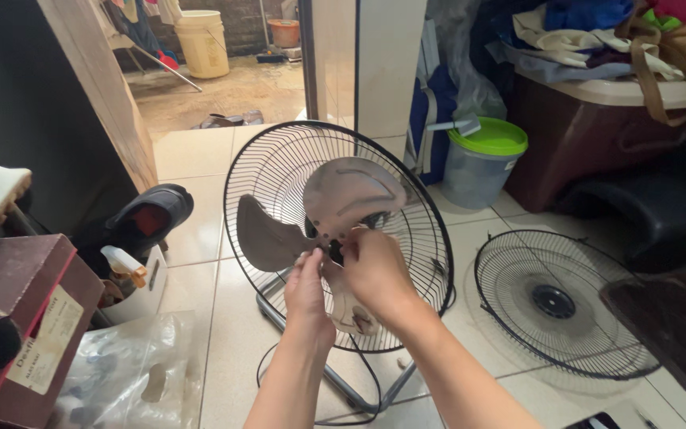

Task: The person assembles a table fan by attaching the fan blades to the motor hub and securing them with a nut. They then place the front wire cage over the blades and fasten it to the fan stand. The task is performed on a tiled floor in a cluttered room.

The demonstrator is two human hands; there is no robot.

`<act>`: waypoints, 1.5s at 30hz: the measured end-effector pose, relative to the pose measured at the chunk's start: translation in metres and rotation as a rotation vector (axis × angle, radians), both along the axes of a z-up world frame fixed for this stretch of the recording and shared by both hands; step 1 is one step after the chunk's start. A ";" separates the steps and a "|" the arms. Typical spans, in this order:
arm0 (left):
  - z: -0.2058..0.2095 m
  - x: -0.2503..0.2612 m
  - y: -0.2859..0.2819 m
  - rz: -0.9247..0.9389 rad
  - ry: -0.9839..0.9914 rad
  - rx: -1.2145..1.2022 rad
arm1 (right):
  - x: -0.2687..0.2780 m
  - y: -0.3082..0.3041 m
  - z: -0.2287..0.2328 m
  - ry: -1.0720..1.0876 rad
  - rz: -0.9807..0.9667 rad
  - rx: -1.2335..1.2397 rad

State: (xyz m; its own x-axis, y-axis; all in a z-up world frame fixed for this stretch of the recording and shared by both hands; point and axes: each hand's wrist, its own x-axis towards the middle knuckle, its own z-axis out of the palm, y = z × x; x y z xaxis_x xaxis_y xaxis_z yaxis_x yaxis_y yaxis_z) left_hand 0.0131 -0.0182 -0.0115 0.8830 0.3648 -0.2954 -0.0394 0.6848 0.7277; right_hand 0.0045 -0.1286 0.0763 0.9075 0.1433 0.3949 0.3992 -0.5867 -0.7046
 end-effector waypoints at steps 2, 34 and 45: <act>0.012 -0.005 -0.012 0.128 0.018 -0.065 | 0.003 -0.006 0.002 -0.020 0.056 -0.045; 0.040 -0.121 -0.347 -0.471 -0.368 0.515 | -0.139 -0.336 0.005 0.385 -0.684 0.078; -0.048 -0.115 -0.383 -0.837 -0.153 0.702 | -0.157 -0.462 -0.180 0.616 -0.786 -0.377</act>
